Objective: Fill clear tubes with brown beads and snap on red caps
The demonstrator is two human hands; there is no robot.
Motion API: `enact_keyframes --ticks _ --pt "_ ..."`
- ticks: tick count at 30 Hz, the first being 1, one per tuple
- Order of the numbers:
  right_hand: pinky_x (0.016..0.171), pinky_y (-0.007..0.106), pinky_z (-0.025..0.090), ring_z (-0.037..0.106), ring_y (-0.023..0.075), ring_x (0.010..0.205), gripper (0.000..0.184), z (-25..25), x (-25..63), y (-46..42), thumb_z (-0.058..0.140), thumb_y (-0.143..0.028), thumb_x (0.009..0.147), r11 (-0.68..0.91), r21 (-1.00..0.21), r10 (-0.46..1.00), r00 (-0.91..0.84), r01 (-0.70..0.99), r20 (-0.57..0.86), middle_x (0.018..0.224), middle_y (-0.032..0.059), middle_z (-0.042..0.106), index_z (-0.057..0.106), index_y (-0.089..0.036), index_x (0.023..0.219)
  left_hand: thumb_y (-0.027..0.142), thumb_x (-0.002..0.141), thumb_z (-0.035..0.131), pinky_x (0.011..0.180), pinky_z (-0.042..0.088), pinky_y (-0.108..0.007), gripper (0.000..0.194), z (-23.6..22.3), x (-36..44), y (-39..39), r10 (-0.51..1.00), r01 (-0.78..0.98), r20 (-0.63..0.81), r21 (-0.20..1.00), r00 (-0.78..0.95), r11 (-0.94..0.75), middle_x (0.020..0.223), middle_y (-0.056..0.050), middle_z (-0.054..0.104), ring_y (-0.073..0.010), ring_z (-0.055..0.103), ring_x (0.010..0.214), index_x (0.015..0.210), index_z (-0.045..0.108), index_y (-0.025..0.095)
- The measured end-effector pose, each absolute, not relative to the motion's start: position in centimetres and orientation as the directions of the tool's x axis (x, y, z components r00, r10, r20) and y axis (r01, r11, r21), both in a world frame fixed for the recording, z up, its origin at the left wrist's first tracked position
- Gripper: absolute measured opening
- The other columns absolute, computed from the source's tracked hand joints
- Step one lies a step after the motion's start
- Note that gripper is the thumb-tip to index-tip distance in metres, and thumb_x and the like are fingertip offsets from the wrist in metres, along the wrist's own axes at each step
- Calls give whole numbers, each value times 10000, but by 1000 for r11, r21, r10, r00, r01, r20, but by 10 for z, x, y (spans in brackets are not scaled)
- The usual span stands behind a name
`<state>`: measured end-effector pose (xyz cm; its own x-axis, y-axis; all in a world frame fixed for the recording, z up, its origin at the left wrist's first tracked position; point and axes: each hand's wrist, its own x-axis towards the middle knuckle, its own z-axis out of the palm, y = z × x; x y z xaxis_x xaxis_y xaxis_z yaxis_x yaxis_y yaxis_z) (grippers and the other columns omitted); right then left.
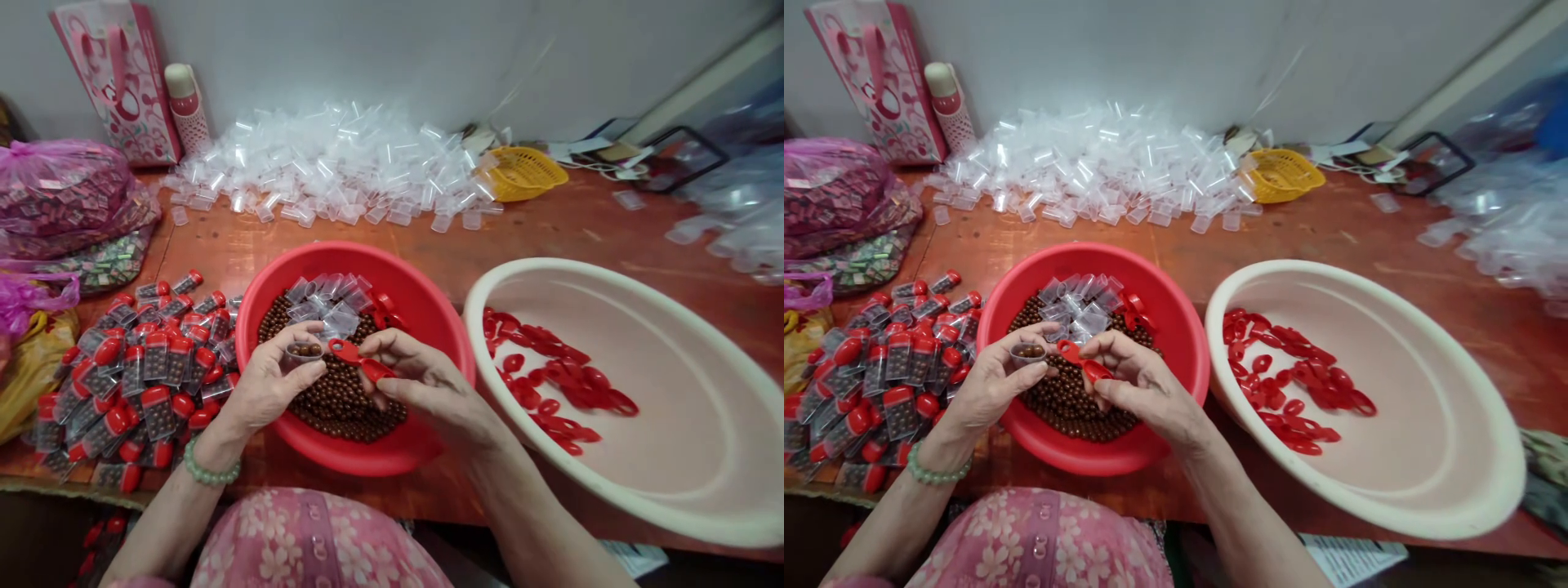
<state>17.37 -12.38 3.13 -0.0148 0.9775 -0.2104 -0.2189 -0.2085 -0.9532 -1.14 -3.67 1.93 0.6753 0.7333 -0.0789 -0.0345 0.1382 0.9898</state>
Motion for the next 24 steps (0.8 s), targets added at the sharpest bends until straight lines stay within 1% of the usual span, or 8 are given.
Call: enact_keyframes --ticks 3,6,8,10,12,15,18,24 --pt "492 215 389 492 80 518 257 20 169 -123 674 -318 778 -204 -935 979 -62 -289 -194 659 -29 574 589 -195 987 248 789 693 907 448 -294 170 16 -10 -41 700 -66 -137 964 701 256 1168 -76 658 -166 613 1009 912 611 164" --pt "476 209 370 468 73 485 252 14 165 -123 618 -359 844 -177 -959 983 7 -223 -183 608 -53 532 585 -185 1023 244 747 733 816 459 -251 216 12 -7 -44 736 -61 -178 957 653 285 961 -32 694 -126 612 855 917 628 163" --pt "459 205 374 465 73 469 241 13 162 -123 585 -368 875 -140 -987 983 104 -82 -149 599 -65 517 563 -186 1031 233 730 739 781 456 -236 212 11 -4 -46 774 -34 -181 967 606 253 890 -15 685 -115 600 809 905 643 160" --pt "462 208 411 503 80 480 200 14 159 -125 579 -349 886 -82 -980 976 214 179 -43 636 -53 557 554 -191 1007 215 728 724 751 455 -233 193 12 -1 -47 801 7 -177 977 571 211 846 -8 675 -111 591 769 896 650 155" --pt "511 220 479 589 102 542 136 15 155 -127 580 -297 896 4 -867 949 270 499 160 712 -16 638 563 -192 982 203 738 701 737 455 -234 173 13 1 -47 815 26 -172 981 553 190 832 -6 670 -111 591 751 891 640 153" --pt "652 242 564 702 152 711 152 17 151 -128 606 -228 893 171 -539 850 153 825 504 860 48 730 582 -189 1039 186 735 691 726 459 -232 184 13 2 -48 811 9 -189 975 553 221 832 -4 668 -115 606 756 891 596 160" --pt "725 248 591 733 178 797 323 18 149 -125 653 -220 871 271 -306 735 9 912 678 949 78 755 564 -180 1179 153 720 687 696 456 -222 219 12 1 -48 790 15 -228 963 570 268 785 11 650 -109 601 727 903 565 166" --pt "750 272 602 738 202 809 495 14 150 -119 633 -172 883 401 -119 687 -212 908 695 950 125 759 482 -125 1352 119 644 740 718 458 -228 332 8 0 -49 756 -21 -244 946 607 322 807 17 637 -107 585 739 915 550 156"
